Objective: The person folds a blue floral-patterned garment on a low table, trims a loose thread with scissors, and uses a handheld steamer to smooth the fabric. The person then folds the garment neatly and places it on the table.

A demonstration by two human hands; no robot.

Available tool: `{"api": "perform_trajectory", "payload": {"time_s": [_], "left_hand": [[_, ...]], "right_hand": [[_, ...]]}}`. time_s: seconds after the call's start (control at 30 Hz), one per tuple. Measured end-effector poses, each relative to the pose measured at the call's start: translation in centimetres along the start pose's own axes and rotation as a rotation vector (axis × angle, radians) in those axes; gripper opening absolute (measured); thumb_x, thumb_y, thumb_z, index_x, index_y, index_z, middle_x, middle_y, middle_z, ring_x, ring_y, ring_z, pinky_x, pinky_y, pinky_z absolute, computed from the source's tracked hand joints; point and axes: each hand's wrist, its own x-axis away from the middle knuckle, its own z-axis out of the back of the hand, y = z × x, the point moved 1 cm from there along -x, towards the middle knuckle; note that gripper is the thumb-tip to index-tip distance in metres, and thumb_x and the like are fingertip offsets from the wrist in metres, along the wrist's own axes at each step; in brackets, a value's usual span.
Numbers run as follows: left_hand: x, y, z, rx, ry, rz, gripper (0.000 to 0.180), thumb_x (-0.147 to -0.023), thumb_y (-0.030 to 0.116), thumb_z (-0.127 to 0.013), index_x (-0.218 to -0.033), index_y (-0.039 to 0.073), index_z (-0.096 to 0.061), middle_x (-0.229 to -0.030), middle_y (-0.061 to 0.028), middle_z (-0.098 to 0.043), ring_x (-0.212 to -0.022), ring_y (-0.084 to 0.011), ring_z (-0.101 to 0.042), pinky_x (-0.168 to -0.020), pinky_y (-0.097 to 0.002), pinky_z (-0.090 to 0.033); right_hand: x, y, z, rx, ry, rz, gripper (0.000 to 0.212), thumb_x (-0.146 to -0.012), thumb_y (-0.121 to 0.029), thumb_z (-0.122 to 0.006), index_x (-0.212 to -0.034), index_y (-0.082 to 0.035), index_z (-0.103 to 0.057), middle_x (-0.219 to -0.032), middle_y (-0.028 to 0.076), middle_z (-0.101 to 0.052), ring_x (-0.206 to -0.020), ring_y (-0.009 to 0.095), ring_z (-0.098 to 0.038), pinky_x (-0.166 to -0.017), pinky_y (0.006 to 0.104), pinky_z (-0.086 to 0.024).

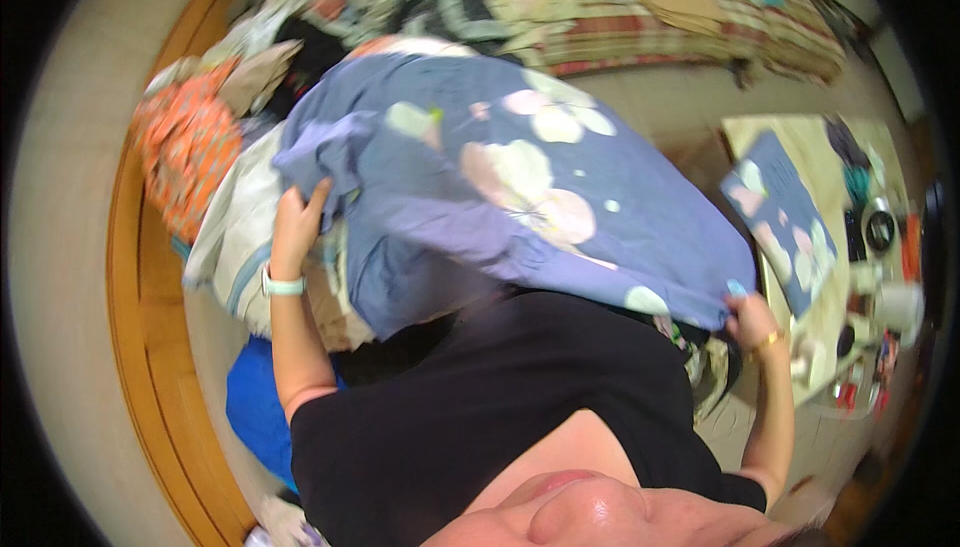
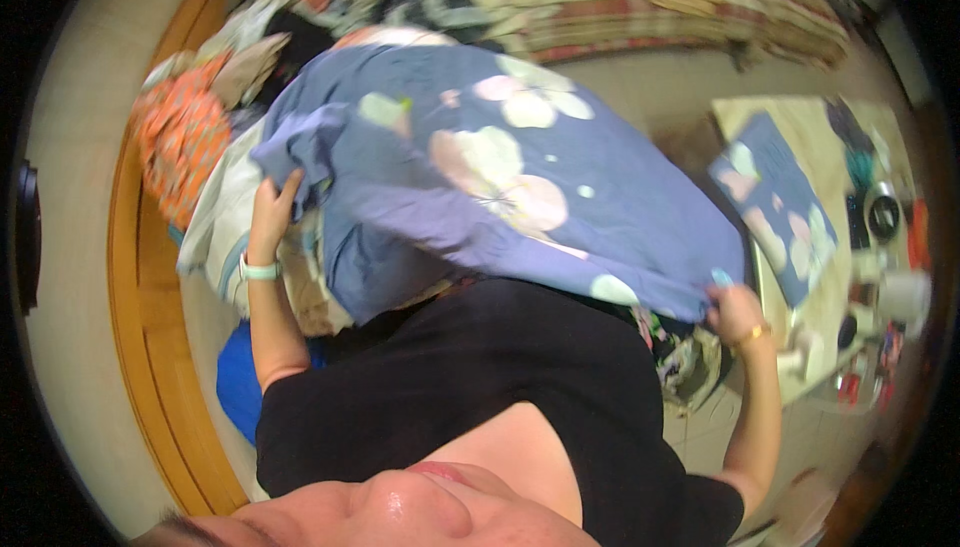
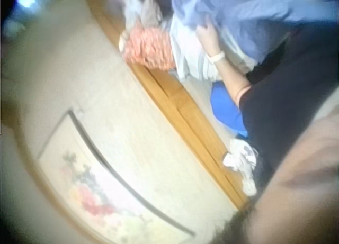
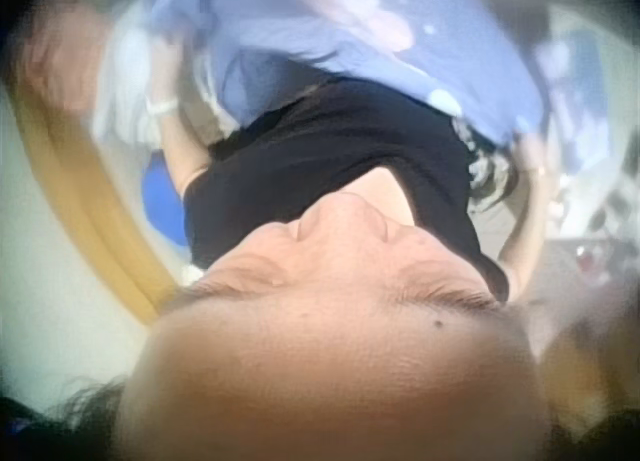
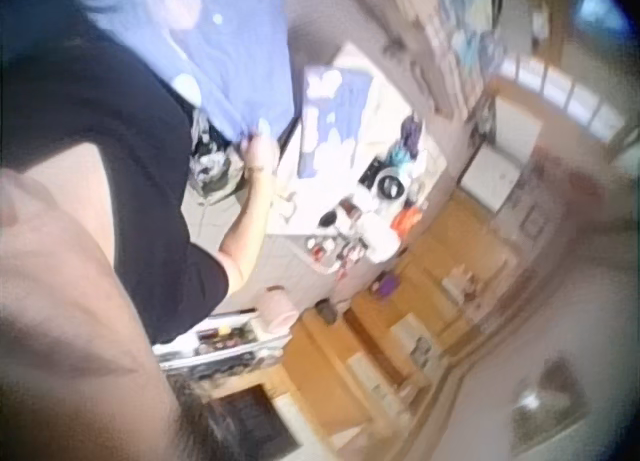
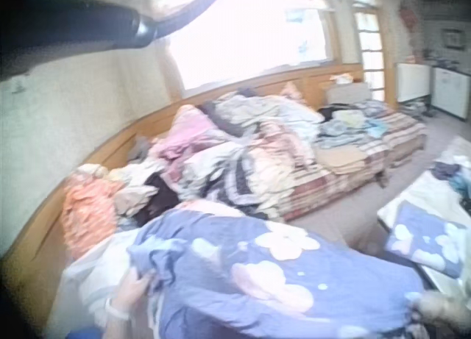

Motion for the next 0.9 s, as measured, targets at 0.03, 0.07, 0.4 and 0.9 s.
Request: {"api": "perform_trajectory", "payload": {"time_s": [0.03,0.07,0.4,0.9], "left_hand": [[-0.1,0.6,-1.5,0.006,0.093,-0.067,0.042,-0.099,0.033,-0.064,-0.09,-0.007,-0.064,-0.087,-0.031,-0.064,-0.079,-0.0381,-0.064,-0.071,-0.0454,-0.047],[0.5,1.3,-3.4,-0.042,0.243,-0.231,0.034,-0.098,0.027,-0.064,-0.091,-0.007,-0.064,-0.088,-0.0302,-0.065,-0.082,-0.0419,-0.063,-0.072,-0.046,-0.048],[-8.7,12.1,-18.1,-0.449,-0.321,-0.759,0.022,-0.089,0.02,-0.066,-0.097,0.0,-0.066,-0.084,-0.0247,-0.067,-0.081,-0.0433,-0.065,-0.074,-0.0494,-0.052],[-16.8,-1.3,-28.9,-0.558,-1.028,-0.026,0.048,-0.091,0.036,-0.062,-0.121,0.0,-0.066,-0.122,-0.0308,-0.065,-0.117,-0.0459,-0.061,-0.102,-0.0485,-0.046]], "right_hand": [[-0.5,0.3,0.6,0.064,0.107,-0.014,0.03,-0.074,-0.005,-0.067,-0.103,-0.005,-0.072,-0.09,0.024,-0.069,-0.087,0.043,-0.066,-0.08,0.0501,-0.053],[-1.5,-1.7,2.9,-0.014,0.178,0.026,0.03,-0.075,-0.001,-0.063,-0.104,-0.004,-0.071,-0.096,0.025,-0.066,-0.096,0.044,-0.064,-0.086,0.049,-0.052],[-23.2,-6.6,10.4,-0.732,0.536,0.582,0.02,-0.088,-0.002,-0.051,-0.103,0.001,-0.065,-0.107,0.01,-0.067,-0.102,0.022,-0.063,-0.096,0.0324,-0.048],[-33.7,-0.6,3.8,-1.162,-0.11,0.203,0.027,-0.086,-0.012,-0.055,-0.109,0.0,-0.063,-0.093,0.026,-0.067,-0.088,0.042,-0.065,-0.079,0.0444,-0.052]]}}
